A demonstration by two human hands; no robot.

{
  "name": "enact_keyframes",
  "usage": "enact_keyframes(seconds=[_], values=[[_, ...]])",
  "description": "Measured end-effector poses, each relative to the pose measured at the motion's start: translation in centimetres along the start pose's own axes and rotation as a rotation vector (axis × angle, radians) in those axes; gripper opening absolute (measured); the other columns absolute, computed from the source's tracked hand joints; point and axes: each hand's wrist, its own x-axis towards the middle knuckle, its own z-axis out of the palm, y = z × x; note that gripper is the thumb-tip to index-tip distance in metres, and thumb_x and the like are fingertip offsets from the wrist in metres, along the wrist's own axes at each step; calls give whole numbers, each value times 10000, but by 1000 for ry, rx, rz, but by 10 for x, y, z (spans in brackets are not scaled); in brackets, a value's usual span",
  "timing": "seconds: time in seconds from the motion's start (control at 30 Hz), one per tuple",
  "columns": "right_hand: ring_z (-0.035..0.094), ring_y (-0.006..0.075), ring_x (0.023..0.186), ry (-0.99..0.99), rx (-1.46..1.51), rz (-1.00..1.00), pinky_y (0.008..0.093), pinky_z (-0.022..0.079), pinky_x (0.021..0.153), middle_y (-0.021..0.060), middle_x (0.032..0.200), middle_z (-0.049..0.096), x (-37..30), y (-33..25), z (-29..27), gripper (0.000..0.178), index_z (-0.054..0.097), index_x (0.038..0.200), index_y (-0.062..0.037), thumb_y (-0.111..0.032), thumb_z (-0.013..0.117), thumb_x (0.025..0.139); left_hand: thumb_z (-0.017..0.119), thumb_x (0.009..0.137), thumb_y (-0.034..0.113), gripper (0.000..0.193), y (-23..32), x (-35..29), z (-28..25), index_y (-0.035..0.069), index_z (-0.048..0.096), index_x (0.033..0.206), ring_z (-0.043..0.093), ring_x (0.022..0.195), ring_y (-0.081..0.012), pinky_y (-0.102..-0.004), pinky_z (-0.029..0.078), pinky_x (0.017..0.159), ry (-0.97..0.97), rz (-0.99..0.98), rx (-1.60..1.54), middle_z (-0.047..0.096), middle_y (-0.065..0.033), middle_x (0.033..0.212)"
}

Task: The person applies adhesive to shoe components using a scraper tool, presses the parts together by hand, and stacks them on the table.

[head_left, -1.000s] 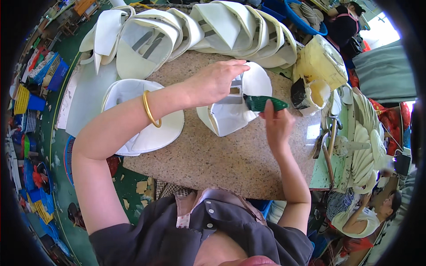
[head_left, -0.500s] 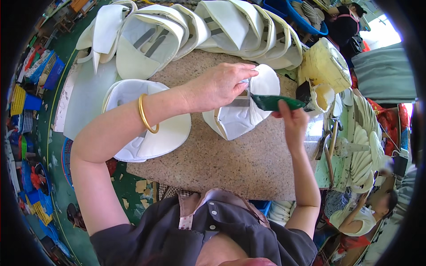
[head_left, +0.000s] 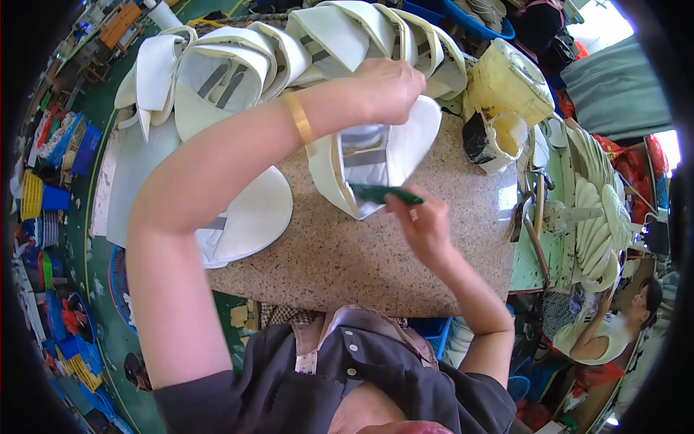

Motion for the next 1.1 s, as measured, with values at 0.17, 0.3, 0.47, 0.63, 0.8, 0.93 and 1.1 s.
enact_keyframes(seconds=[0.17, 0.3, 0.47, 0.63, 0.8, 0.93, 1.1], values=[[631, 179, 590, 229, -431, -47, 319, 536, 541, 84, 795, 668, 26, 3, -49, 64, 642, 886, -40, -43, 617, 827, 621, 769, 133, 204, 33, -65, -15, -15, 574, 902, 591, 712, -360, -420, 455, 618, 369, 81, -321, 588, -191, 766], [661, 206, 667, 2, -57, 24, 332, 548, 601, 93, 842, 669, 10, 23, -22, 156, 643, 958, -23, -16, 619, 804, 607, 779, 104, 185, 28, -88, 21, -19, 576, 914, 555, 631, -323, -398, 429, 569, 475, -11, -510, 517, -154, 706], [656, 176, 653, -91, 229, 42, 283, 529, 594, 89, 796, 660, 4, -6, -79, 87, 626, 919, 4, -16, 614, 835, 568, 772, 91, 185, 19, -114, 15, 3, 611, 930, 615, 605, -241, -339, 469, 560, 389, -173, -680, 626, -166, 731], [609, 183, 553, 485, -310, 351, 312, 459, 543, 128, 629, 636, 31, 60, -178, 320, 643, 780, 35, -258, 579, 893, 552, 782, 70, 168, 29, -98, -28, -7, 597, 925, 610, 627, -266, -344, 467, 579, 627, -112, -717, 611, -173, 759], [594, 327, 585, 243, -552, 472, 389, 458, 600, 197, 634, 607, 43, 127, -189, 426, 640, 716, 26, -382, 607, 834, 548, 758, 57, 128, 40, -78, 1, -12, 559, 865, 578, 656, -332, -396, 454, 597, 546, -31, -561, 560, -173, 744], [559, 107, 524, 552, 142, 630, 240, 417, 473, 65, 618, 621, 37, 124, -209, 271, 641, 744, -4, -259, 638, 833, 544, 740, 54, 86, 37, -74, 18, -7, 530, 799, 552, 659, -359, -429, 433, 595, 496, -65, -548, 528, -173, 716], [591, 87, 561, 451, 577, 539, 195, 447, 491, 60, 678, 647, 28, 71, -142, 193, 651, 832, -34, -227, 651, 830, 539, 736, 43, 66, 36, -70, 17, -16, 541, 766, 559, 664, -356, -423, 439, 592, 472, -26, -557, 543, -176, 742]])
